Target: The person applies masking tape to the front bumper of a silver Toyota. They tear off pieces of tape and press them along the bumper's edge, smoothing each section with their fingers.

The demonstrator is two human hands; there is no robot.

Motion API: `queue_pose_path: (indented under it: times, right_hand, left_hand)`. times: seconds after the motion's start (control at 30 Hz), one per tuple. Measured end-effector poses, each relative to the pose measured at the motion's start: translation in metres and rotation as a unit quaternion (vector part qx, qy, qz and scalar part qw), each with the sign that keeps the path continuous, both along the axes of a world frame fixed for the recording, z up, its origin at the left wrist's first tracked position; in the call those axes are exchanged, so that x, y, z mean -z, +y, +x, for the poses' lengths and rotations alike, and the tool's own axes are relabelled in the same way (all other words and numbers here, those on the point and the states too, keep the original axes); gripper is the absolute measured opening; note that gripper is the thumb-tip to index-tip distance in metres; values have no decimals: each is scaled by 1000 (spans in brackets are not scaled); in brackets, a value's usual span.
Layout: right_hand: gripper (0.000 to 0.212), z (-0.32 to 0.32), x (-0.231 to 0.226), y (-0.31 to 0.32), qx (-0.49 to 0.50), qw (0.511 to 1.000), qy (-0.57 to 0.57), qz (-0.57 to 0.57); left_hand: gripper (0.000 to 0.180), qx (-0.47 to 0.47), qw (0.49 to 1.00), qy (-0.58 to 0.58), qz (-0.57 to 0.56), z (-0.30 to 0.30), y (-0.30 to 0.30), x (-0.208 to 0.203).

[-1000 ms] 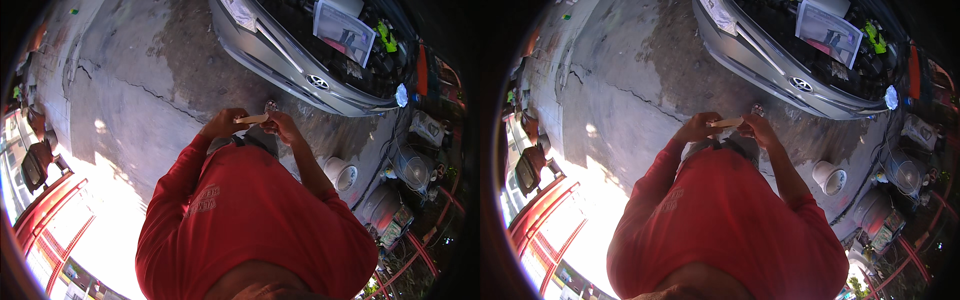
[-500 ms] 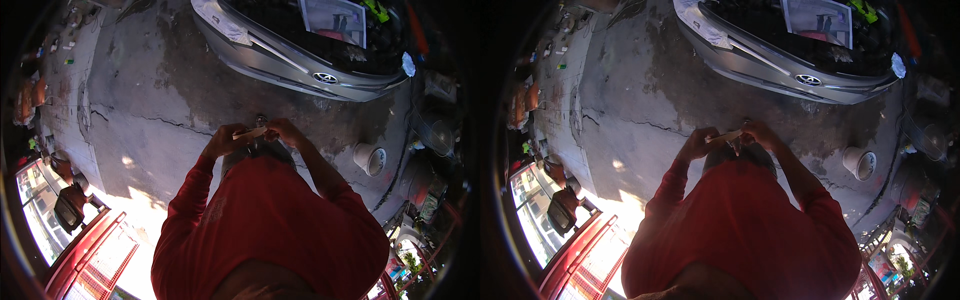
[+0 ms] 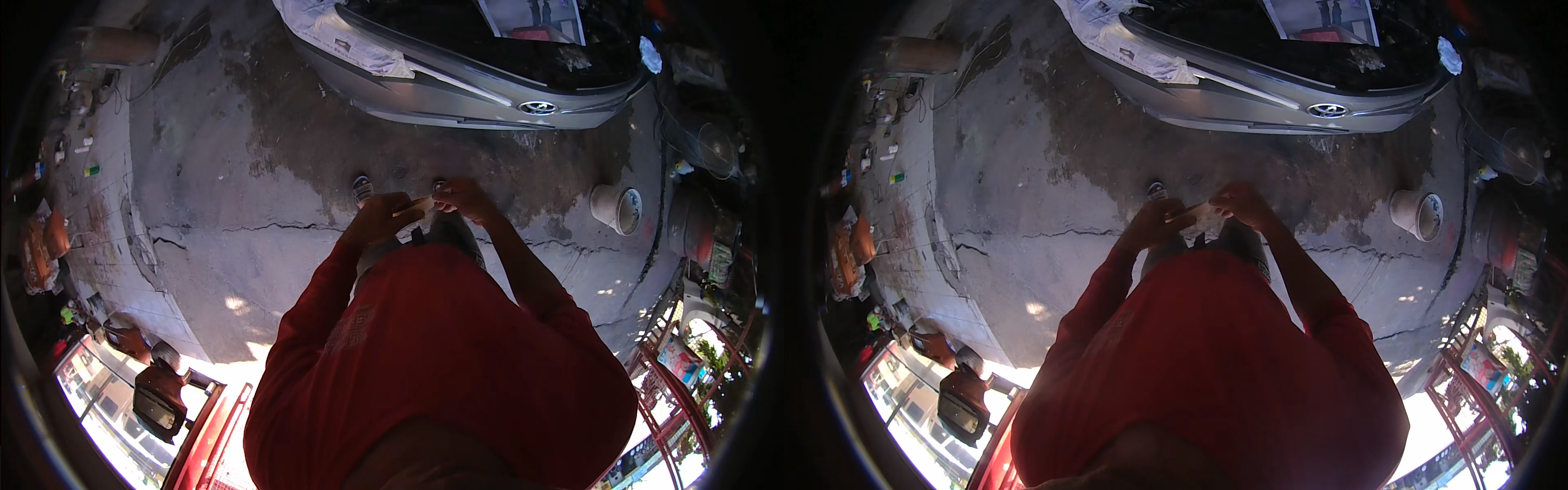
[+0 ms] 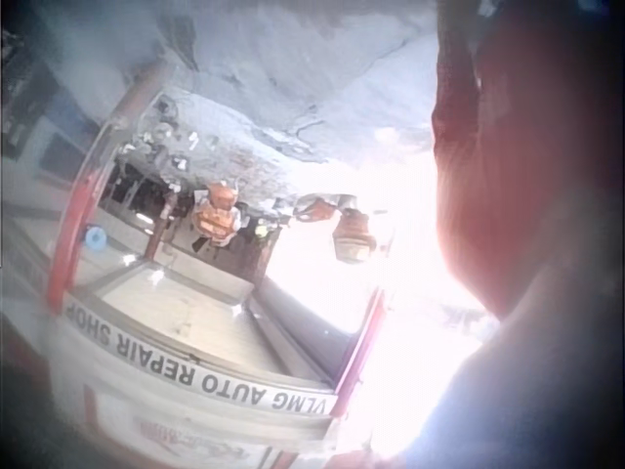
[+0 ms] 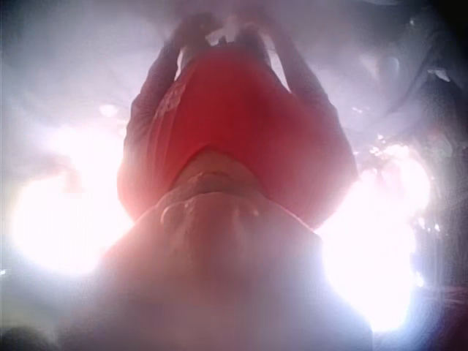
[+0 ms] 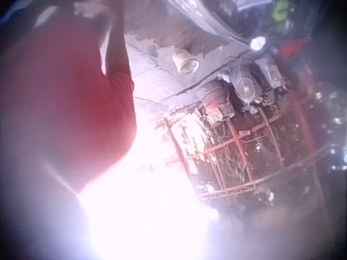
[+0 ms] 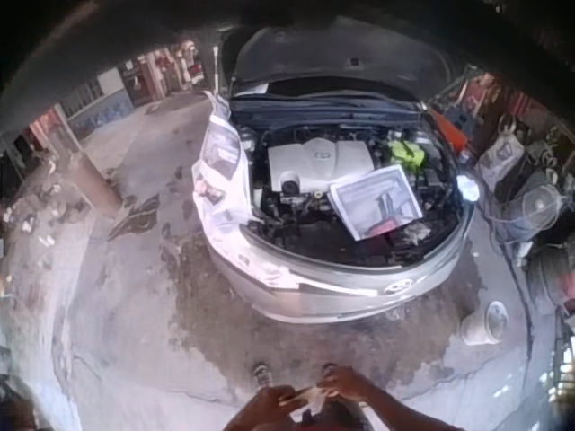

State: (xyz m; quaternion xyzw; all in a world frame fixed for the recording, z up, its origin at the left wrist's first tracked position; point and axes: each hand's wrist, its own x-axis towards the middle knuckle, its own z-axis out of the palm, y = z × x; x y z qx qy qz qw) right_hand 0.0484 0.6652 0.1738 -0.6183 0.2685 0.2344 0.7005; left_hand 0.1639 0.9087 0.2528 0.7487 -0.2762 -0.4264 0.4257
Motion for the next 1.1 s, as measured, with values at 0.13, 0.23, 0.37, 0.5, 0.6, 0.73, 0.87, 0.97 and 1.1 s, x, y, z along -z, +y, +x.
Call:
queue_pose_path:
  times: [0.13,0.23,0.37,0.5,0.6,0.73,0.87,0.97,1.1]
  right_hand:
    - [22,10,-15,49,76,993,32,-84]
    - [21,10,-10,68,104,988,-4,-116]
    - [16,25,-37,93,19,943,-155,-294]
    - [12,42,-66,95,-18,895,-271,-355]
    - [11,43,-59,77,3,889,-268,-371]
    - [13,50,-36,29,22,909,-243,-338]
    - [13,78,25,-2,48,909,-261,-321]
    - [16,105,88,-14,117,912,-258,-297]
    - [31,133,157,-39,179,819,-347,-421]
  left_hand:
    - [37,56,998,-8,-6,51,37,22]
    - [39,81,997,16,9,74,59,38]
    - [35,142,989,30,36,89,47,20]
    - [32,180,977,-82,-83,87,33,54]
    - [26,181,975,-103,-78,87,18,60]
    - [16,51,998,-16,-43,80,-15,45]
    - [15,30,986,-163,-27,95,-48,88]
    - [18,23,972,-234,-20,124,-70,147]
    - [15,16,958,-286,-10,181,-92,205]
